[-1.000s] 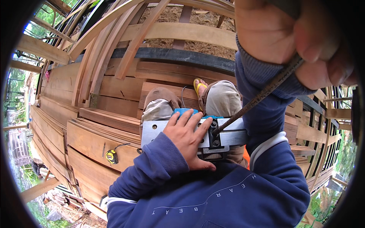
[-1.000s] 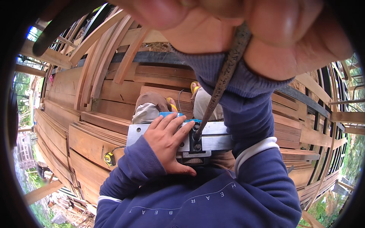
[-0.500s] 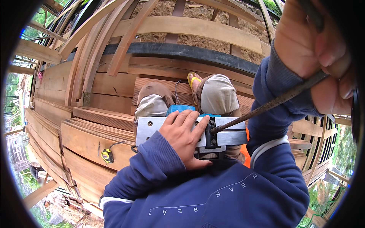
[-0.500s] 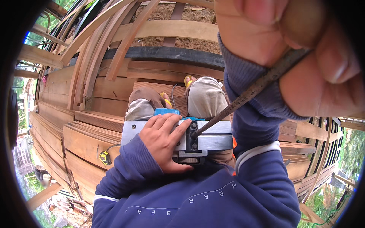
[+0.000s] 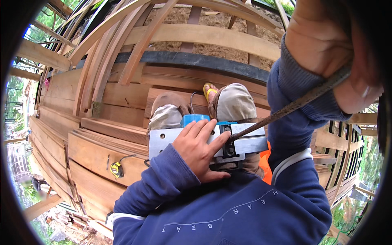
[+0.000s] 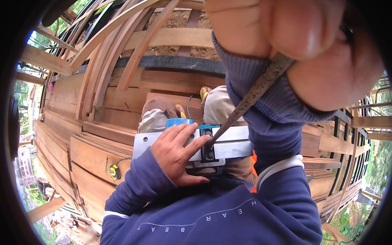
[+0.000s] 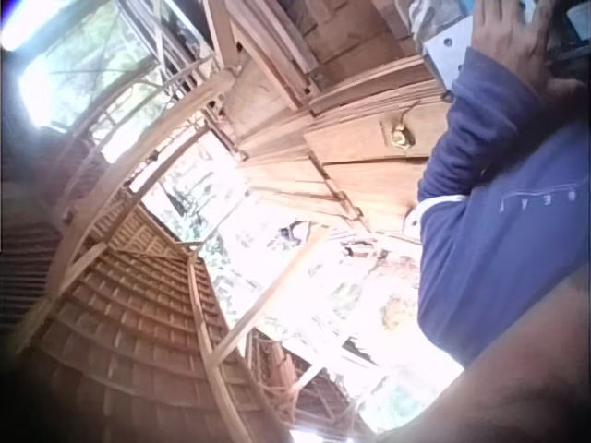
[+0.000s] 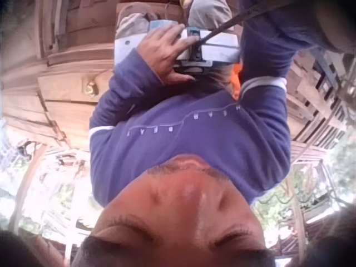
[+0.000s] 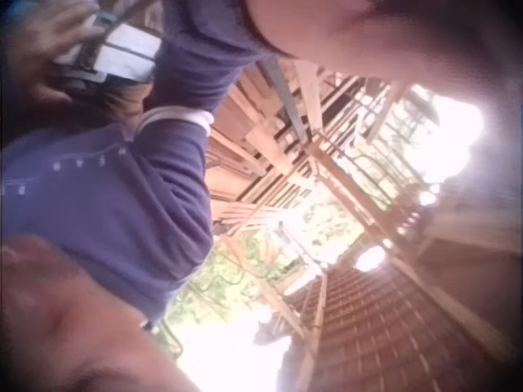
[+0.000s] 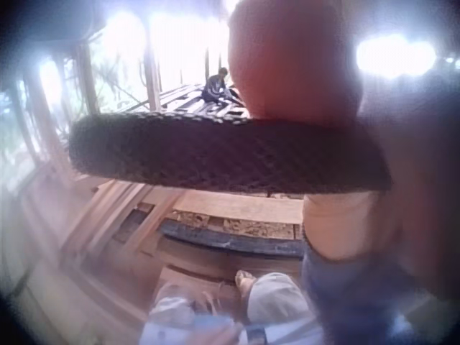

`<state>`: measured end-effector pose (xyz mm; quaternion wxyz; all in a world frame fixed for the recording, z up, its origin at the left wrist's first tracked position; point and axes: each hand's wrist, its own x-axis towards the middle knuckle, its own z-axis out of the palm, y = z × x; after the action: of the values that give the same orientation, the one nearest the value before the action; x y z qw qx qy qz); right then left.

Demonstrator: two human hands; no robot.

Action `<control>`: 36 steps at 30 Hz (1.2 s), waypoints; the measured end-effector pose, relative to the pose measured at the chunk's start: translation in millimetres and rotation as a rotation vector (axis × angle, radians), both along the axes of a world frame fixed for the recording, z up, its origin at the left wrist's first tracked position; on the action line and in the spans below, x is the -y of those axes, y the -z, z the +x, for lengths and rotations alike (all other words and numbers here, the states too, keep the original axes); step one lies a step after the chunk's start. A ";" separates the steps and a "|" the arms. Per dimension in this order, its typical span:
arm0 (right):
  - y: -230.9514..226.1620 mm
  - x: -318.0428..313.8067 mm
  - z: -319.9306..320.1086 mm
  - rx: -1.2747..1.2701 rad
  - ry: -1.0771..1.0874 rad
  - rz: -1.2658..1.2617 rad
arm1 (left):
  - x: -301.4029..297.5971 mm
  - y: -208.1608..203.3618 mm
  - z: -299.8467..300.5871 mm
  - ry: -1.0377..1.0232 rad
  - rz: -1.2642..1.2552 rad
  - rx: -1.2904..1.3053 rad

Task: The person sits on a wooden structure and uses a metal rod to tighten or adjust components on the underside of a blue and silver electric wood planer held in their lap.

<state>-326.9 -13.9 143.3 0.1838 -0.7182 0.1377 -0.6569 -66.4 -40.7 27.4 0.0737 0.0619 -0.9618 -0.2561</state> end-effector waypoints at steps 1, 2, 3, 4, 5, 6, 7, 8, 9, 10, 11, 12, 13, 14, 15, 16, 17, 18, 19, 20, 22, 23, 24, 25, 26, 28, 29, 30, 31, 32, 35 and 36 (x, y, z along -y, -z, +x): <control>0.7 -0.5 -0.1 -0.004 -0.004 0.005 | -0.2 1.0 1.9 0.006 0.002 0.002; 0.4 -2.2 4.0 -0.008 -0.008 0.008 | -0.6 0.1 5.0 0.007 0.000 0.005; -1.8 -3.1 4.8 -0.015 -0.013 0.013 | -1.6 -0.7 7.2 0.005 -0.001 0.011; -8.9 -0.5 -2.3 -0.039 -0.014 0.020 | 2.1 -1.1 1.5 0.000 -0.002 -0.017; -7.9 1.7 -8.6 -0.037 -0.005 0.036 | 1.5 0.8 1.3 0.002 0.019 -0.010; -15.8 5.5 -17.3 -0.047 -0.005 0.040 | 1.9 1.5 -0.7 -0.008 0.022 -0.023; -14.2 4.1 -18.2 -0.057 -0.008 0.049 | 0.1 2.0 1.5 -0.008 0.018 -0.037; -15.2 5.1 -21.4 -0.076 -0.008 0.059 | 0.0 2.8 1.4 -0.012 0.023 -0.045; -16.9 4.2 -24.0 -0.092 -0.006 0.067 | 0.0 3.3 1.3 -0.016 0.027 -0.052; -19.3 3.0 -26.3 -0.104 -0.005 0.074 | 0.2 3.4 1.2 -0.020 0.032 -0.061; -20.6 0.4 -26.5 -0.115 -0.007 0.086 | -0.3 4.5 1.2 -0.021 0.035 -0.058; -21.1 0.4 -27.9 -0.129 -0.010 0.094 | -0.1 4.7 0.7 -0.022 0.038 -0.055; -22.1 1.0 -28.2 -0.139 -0.013 0.100 | 0.1 5.3 0.2 -0.023 0.041 -0.052; -22.9 0.8 -28.7 -0.146 -0.013 0.104 | 0.4 6.2 0.3 -0.026 0.038 -0.054; -22.0 2.3 -28.2 -0.157 -0.012 0.111 | 0.7 7.2 0.6 -0.028 0.036 -0.056; -22.9 3.0 -28.3 -0.162 -0.018 0.118 | 0.3 8.1 0.9 -0.031 0.034 -0.058; -23.0 2.9 -27.7 -0.166 -0.022 0.123 | 0.3 7.6 1.1 -0.029 0.034 -0.059; -23.0 3.6 -27.4 -0.169 -0.027 0.123 | 0.1 7.0 1.1 -0.026 0.034 -0.059; -23.8 4.2 -27.1 -0.177 -0.030 0.125 | 0.0 6.7 1.1 -0.024 0.034 -0.059; -22.8 5.1 -26.8 -0.178 -0.034 0.129 | -0.4 7.1 1.4 -0.026 0.034 -0.061; -22.5 7.2 -26.6 -0.183 -0.042 0.133 | -1.0 8.1 1.7 -0.030 0.034 -0.065; -22.1 8.2 -26.4 -0.184 -0.047 0.137 | -0.9 8.2 1.5 -0.029 0.035 -0.064; -21.9 8.8 -26.6 -0.185 -0.049 0.136 | -0.6 8.2 1.3 -0.027 0.036 -0.062; -21.2 9.9 -26.9 -0.190 -0.054 0.139 | -0.7 8.5 1.2 -0.026 0.037 -0.061; -20.8 11.1 -26.8 -0.191 -0.058 0.143 | -0.4 8.6 1.1 -0.026 0.036 -0.061; -20.4 12.1 -26.5 -0.196 -0.066 0.148 | 0.0 8.9 0.8 -0.026 0.035 -0.060; -19.5 13.2 -26.4 -0.197 -0.068 0.147 | -0.1 9.1 1.0 -0.026 0.033 -0.063; -19.0 13.9 -26.0 -0.198 -0.072 0.149 | -0.3 9.5 1.1 -0.026 0.031 -0.067; -18.5 14.0 -25.5 -0.200 -0.076 0.150 | -0.3 9.7 1.2 -0.025 0.029 -0.071; -17.9 15.5 -25.8 -0.203 -0.080 0.153 | -0.2 9.5 1.3 -0.026 0.030 -0.066; -16.9 18.0 -24.7 -0.211 -0.091 0.157 | 0.2 8.9 1.5 -0.025 0.032 -0.054; -15.9 19.4 -24.5 -0.212 -0.095 0.160 | 0.1 9.4 1.4 -0.024 0.032 -0.052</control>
<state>-351.4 -33.4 159.2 0.2558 -0.7723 0.1743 -0.5547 -64.9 -40.8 18.0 0.1007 0.0677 -0.9546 -0.2722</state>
